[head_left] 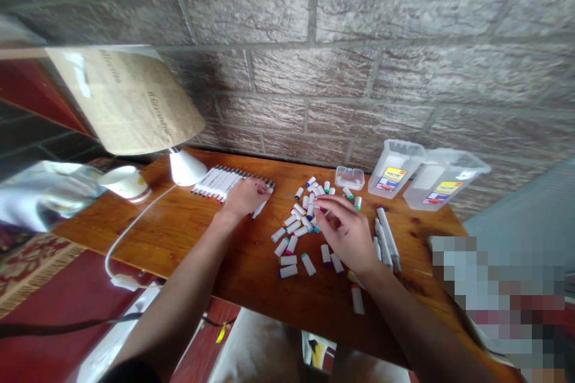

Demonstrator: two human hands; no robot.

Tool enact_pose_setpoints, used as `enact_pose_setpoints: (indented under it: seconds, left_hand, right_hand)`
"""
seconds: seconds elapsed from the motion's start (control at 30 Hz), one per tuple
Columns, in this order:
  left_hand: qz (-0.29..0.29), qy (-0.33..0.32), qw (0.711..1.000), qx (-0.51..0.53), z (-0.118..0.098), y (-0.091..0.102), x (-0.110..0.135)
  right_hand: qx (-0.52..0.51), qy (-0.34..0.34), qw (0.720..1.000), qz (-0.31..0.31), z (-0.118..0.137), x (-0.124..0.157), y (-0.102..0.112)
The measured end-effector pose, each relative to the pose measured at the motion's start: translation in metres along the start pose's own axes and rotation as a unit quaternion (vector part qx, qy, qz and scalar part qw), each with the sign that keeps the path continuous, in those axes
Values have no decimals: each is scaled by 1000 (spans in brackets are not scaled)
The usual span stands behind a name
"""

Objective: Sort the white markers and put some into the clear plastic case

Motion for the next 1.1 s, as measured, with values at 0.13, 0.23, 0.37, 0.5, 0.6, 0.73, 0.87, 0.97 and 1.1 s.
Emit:
enact_pose_setpoints:
  seconds: [0.13, 0.23, 0.37, 0.5, 0.6, 0.73, 0.87, 0.97, 1.1]
  left_hand:
    - [-8, 6, 1000, -15, 1, 0, 0]
    - [-9, 10, 1000, -7, 2, 0, 0]
    - [-19, 9, 1000, -5, 3, -1, -1]
    - [-16, 9, 1000, -10, 4, -4, -2]
    - [-17, 7, 1000, -18, 6, -5, -4]
    - [-18, 0, 1000, -11, 6, -5, -5]
    - [-19, -10, 1000, 8, 3, -3, -5]
    - [-30, -18, 999, 21, 1, 0, -3]
    - [-41, -22, 998, 39, -1, 3, -3]
  right_hand:
    - [12, -16, 1000, 11, -5, -2, 1]
    - [71, -62, 995, 36, -26, -6, 13]
    - [225, -163, 960, 16, -77, -9, 63]
    - [313, -289, 894, 137, -132, 7, 83]
    - [336, -324, 857, 218, -150, 19, 83]
    - [356, -333, 852, 192, -154, 18, 99]
    - [333, -376, 839, 209, -164, 24, 110]
    - [267, -405, 836, 256, -167, 34, 101]
    - [256, -398, 850, 230, -158, 27, 99]
Point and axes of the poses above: each hand's wrist, its own x-axis away from the middle knuckle, its own y-axis out of the back of the hand, z = x × y, the point moved 10 cm from there along -x, towards the middle knuckle, and after that the axes turned 2 degrees about y, right-handed, at the moved point
